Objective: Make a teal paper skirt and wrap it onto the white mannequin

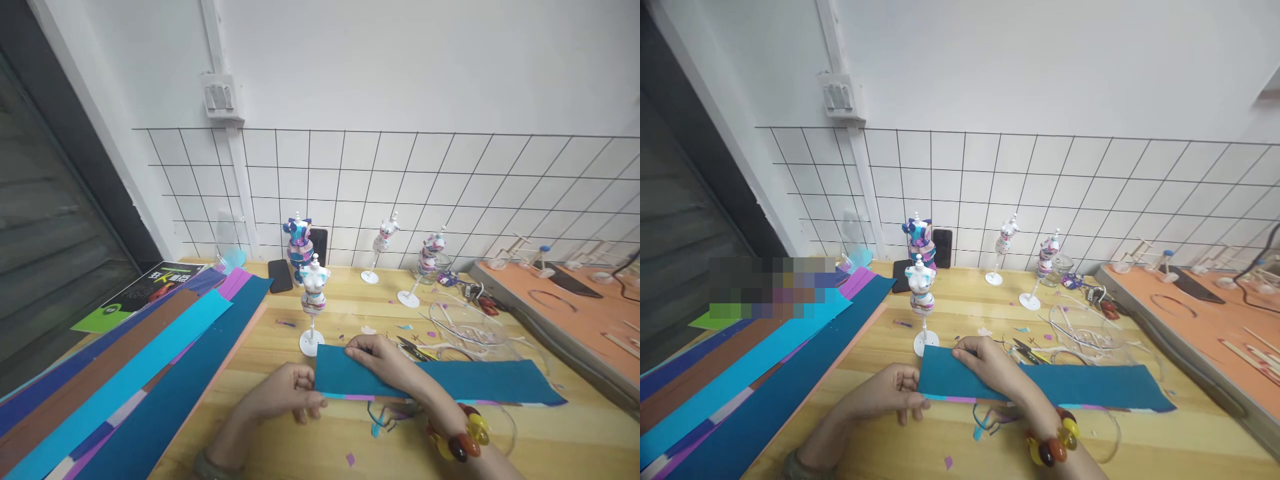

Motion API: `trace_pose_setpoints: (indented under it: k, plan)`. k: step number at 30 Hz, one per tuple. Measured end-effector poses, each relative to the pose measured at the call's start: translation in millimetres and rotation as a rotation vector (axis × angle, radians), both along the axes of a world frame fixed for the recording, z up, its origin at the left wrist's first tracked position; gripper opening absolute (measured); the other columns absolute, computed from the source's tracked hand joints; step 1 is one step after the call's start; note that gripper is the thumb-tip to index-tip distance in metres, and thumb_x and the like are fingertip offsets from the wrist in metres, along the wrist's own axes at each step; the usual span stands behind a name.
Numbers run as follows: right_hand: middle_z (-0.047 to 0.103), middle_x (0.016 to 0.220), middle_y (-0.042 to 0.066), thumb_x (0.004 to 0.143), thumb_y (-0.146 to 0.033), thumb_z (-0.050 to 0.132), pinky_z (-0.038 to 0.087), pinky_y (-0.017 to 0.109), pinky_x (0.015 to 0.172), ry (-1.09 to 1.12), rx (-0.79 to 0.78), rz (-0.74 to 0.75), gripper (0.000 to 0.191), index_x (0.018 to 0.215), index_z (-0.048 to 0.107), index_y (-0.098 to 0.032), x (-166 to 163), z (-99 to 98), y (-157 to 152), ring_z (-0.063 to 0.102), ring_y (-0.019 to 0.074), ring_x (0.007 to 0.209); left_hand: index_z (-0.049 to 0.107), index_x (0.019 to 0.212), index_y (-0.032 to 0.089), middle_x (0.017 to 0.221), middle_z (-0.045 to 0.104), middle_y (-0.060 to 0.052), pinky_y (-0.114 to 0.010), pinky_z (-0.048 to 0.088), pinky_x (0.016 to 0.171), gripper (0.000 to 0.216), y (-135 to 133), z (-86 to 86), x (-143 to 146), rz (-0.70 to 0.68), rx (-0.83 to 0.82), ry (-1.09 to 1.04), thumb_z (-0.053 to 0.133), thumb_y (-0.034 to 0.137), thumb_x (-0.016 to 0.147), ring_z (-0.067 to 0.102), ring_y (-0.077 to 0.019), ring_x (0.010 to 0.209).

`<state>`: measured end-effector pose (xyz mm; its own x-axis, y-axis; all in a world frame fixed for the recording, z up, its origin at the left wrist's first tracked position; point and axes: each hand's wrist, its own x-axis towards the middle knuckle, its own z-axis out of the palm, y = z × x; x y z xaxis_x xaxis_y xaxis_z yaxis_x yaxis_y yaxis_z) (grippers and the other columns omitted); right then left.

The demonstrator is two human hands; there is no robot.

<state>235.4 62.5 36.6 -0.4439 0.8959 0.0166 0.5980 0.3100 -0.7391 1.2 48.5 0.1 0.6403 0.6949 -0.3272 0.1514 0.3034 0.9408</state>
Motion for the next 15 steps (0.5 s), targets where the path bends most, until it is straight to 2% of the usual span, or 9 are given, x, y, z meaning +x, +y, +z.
trace_pose_setpoints:
  k: [3,6,10,15]
  plan:
    - [0.066,0.075,0.003,0.089,-0.042,0.040,0.043,0.023,0.060,-0.021,0.007,0.013,0.036,0.079,0.064,-0.016,-3.6,3.1,-2.9,0.058,0.0159,0.068,0.063,0.084,0.014,0.071,0.063,-0.002,-0.019,0.044,0.044,0.035,2.0,1.7,0.3,0.057,0.008,-0.025,0.070,0.042,0.065,0.058,-0.0114,0.057]
    - [0.067,0.076,0.003,0.089,-0.040,0.041,0.042,0.024,0.061,-0.054,0.031,0.033,0.034,0.080,0.065,-0.017,-9.3,5.4,-6.3,0.059,0.0165,0.069,0.063,0.080,0.013,0.068,0.059,0.000,-0.017,0.041,0.038,0.035,4.3,0.7,1.1,0.156,0.005,-0.027,0.066,0.046,0.068,0.047,-0.0056,0.045]
    - [0.068,0.078,0.005,0.090,-0.037,0.042,0.041,0.025,0.063,-0.103,0.066,0.052,0.032,0.080,0.066,-0.018,-18.1,4.9,-11.1,0.060,0.0174,0.069,0.062,0.075,0.012,0.065,0.059,-0.001,-0.016,0.038,0.036,0.038,5.6,-1.2,2.3,0.252,-0.023,-0.021,0.068,0.048,0.064,0.050,-0.0072,0.047]
    - [0.069,0.080,0.006,0.090,-0.036,0.042,0.041,0.024,0.064,-0.137,0.080,0.075,0.032,0.081,0.066,-0.018,-24.0,2.8,-15.3,0.060,0.0177,0.071,0.060,0.066,0.012,0.056,0.057,0.000,-0.020,0.042,0.041,0.040,5.6,-1.1,4.3,0.316,-0.065,-0.031,0.070,0.050,0.060,0.049,-0.0068,0.041]
